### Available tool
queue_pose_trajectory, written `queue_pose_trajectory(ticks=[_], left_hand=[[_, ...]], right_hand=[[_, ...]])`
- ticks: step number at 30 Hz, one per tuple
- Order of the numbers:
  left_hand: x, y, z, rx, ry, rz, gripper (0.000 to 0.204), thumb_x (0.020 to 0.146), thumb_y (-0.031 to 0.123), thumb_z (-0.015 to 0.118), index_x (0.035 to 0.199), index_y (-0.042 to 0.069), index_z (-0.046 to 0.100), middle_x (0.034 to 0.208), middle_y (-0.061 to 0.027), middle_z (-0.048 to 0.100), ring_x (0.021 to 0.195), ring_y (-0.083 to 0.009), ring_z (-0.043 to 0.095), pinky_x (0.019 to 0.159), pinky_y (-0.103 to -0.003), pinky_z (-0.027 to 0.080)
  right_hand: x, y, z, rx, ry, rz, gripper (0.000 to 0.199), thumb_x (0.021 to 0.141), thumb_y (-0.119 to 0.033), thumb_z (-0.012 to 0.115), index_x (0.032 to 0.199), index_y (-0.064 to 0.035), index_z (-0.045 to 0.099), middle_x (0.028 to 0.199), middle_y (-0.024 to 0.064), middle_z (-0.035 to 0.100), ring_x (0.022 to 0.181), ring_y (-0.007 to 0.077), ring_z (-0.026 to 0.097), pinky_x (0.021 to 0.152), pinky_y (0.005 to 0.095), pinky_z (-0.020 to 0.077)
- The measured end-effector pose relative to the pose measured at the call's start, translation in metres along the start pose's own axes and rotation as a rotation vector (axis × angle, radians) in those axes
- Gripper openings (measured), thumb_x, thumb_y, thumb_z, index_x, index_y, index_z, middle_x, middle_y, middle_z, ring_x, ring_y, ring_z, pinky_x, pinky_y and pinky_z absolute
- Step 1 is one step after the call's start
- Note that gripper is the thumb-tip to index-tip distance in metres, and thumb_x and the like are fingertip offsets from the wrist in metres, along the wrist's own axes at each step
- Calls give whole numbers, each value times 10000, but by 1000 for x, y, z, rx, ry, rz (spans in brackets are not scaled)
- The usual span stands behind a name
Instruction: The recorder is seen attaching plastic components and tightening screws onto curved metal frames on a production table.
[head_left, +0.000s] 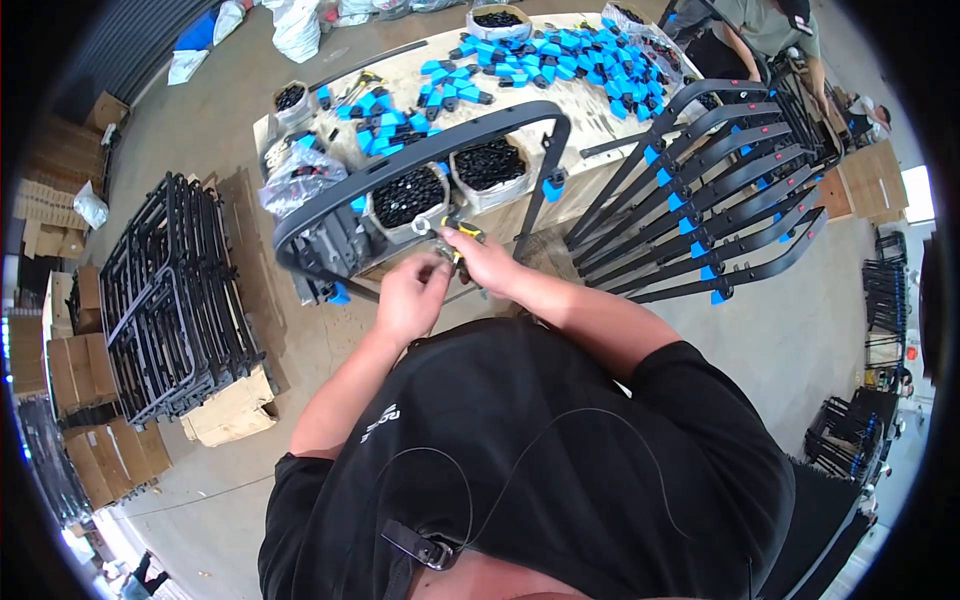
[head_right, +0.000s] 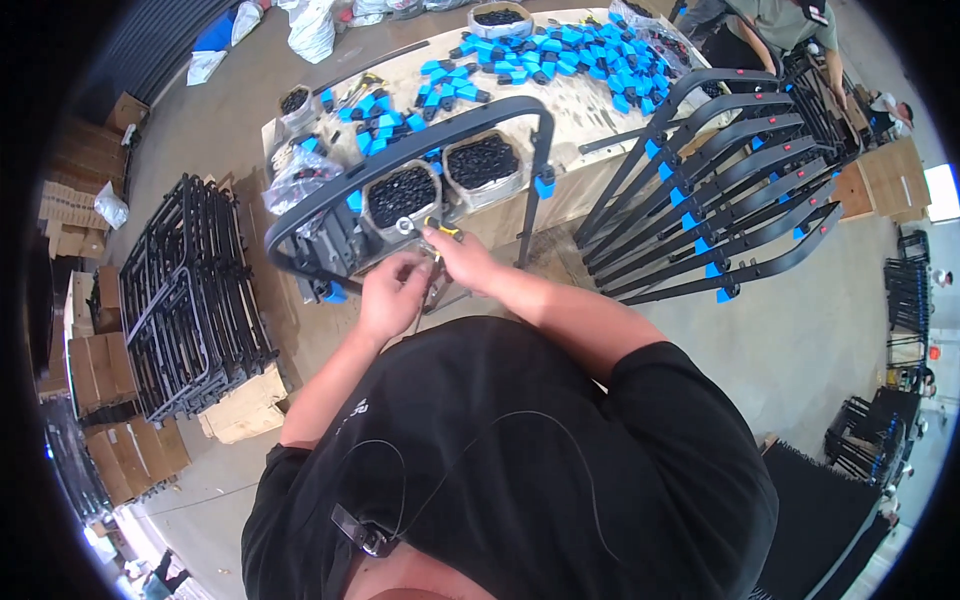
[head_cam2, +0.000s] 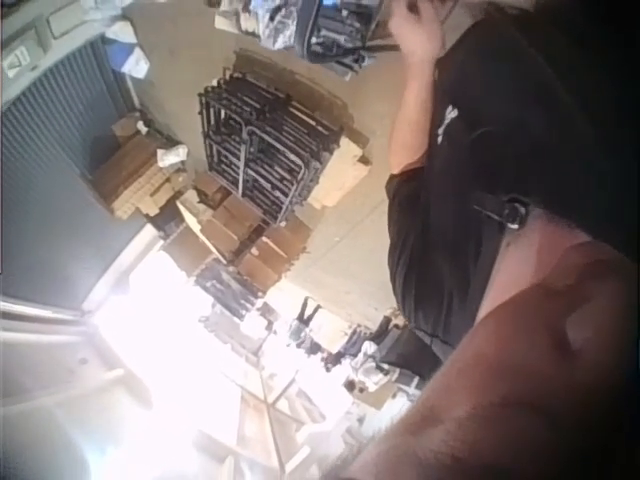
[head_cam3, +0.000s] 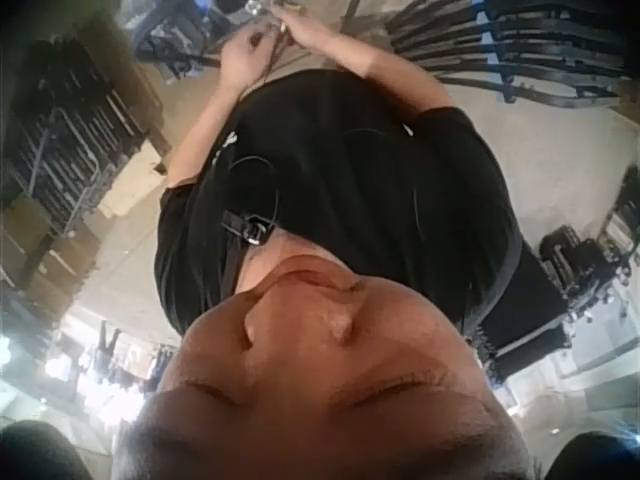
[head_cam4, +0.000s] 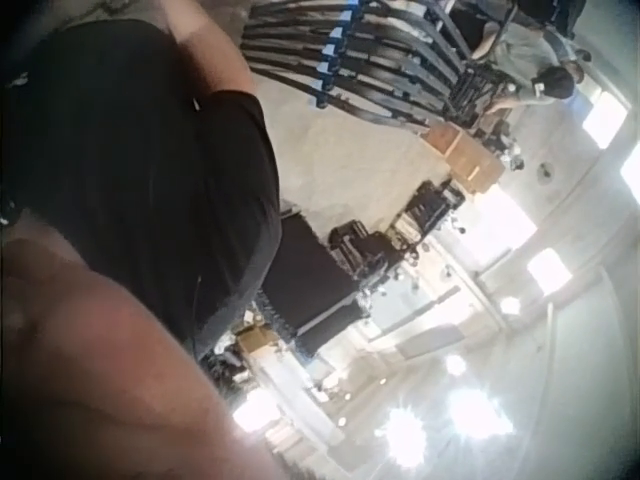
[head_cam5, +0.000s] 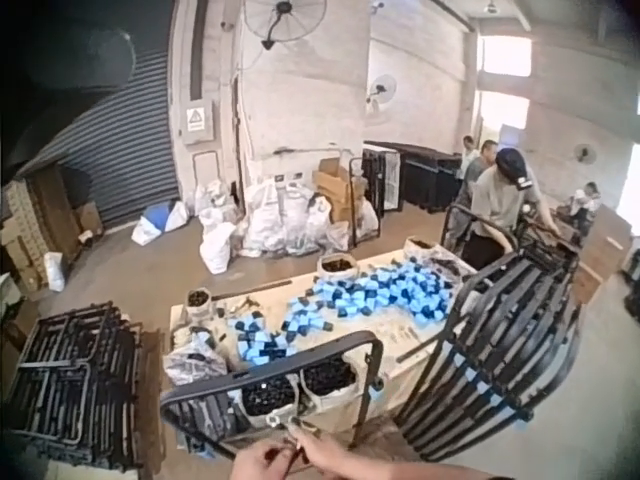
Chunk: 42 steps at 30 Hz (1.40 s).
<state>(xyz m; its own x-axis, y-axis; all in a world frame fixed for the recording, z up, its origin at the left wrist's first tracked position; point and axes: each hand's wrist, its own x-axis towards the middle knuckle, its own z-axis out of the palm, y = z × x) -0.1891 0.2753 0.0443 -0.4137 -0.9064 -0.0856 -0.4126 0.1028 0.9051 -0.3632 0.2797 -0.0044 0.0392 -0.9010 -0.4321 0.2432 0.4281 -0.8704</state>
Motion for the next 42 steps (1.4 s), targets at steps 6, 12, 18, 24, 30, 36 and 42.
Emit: queue_pose_trajectory(ticks=[6, 12, 18, 24, 30, 36, 42], left_hand=[[85, -3, 118, -444, -10, -99, 244, 1045, 220, 557, 1107, -15, 580, 965, -96, 679, 791, -142, 642, 721, -299, 530], [128, 35, 170, -215, -32, -455, 172, 1012, 151, 561, 1104, 8, 539, 807, -87, 632, 618, -176, 621, 577, -346, 529], [159, 59, 199, -295, -65, -513, 328, 979, 73, 574, 1249, -96, 496, 988, -170, 642, 733, -217, 669, 572, -334, 548], [171, 77, 227, -415, 38, -567, 277, 989, 63, 583, 1198, -115, 548, 1035, -163, 629, 811, -231, 700, 557, -336, 576], [173, 81, 222, -408, -82, -550, 264, 973, 60, 594, 1186, -92, 562, 1029, -156, 633, 766, -226, 691, 556, -337, 574], [184, 82, 217, -649, -165, -642, 290, 962, 61, 592, 1212, -76, 539, 1040, -158, 645, 775, -239, 686, 628, -340, 581], [167, 52, 244, 516, -113, -311, 390, 877, 272, 685, 960, -107, 640, 859, -246, 703, 845, -348, 711, 784, -462, 536]], right_hand=[[-13, -18, -111, -78, -84, -124, 350, 1012, -332, 562, 1246, -107, 694, 930, 0, 697, 806, 92, 619, 674, 282, 495], [-10, -37, -229, -457, 285, -166, 350, 943, -288, 637, 1104, 22, 661, 982, 223, 710, 950, 360, 690, 882, 423, 518], [27, -38, -281, -95, 434, -220, 302, 963, -252, 633, 1071, 29, 653, 882, 105, 700, 842, 172, 632, 776, 344, 500], [62, -31, -290, 111, 415, -158, 318, 977, -277, 564, 1080, 15, 640, 872, 74, 661, 814, 170, 603, 769, 327, 482], [59, -46, -290, 173, 304, 12, 348, 976, -293, 539, 1081, 22, 641, 952, 110, 678, 867, 189, 615, 829, 340, 478], [72, -31, -317, -89, 250, -239, 428, 997, -339, 544, 1051, 71, 650, 980, 170, 702, 935, 267, 654, 884, 390, 501], [59, -94, -315, -187, 27, 384, 436, 1020, -399, 530, 984, 18, 650, 863, 148, 675, 662, 211, 638, 597, 356, 488]])
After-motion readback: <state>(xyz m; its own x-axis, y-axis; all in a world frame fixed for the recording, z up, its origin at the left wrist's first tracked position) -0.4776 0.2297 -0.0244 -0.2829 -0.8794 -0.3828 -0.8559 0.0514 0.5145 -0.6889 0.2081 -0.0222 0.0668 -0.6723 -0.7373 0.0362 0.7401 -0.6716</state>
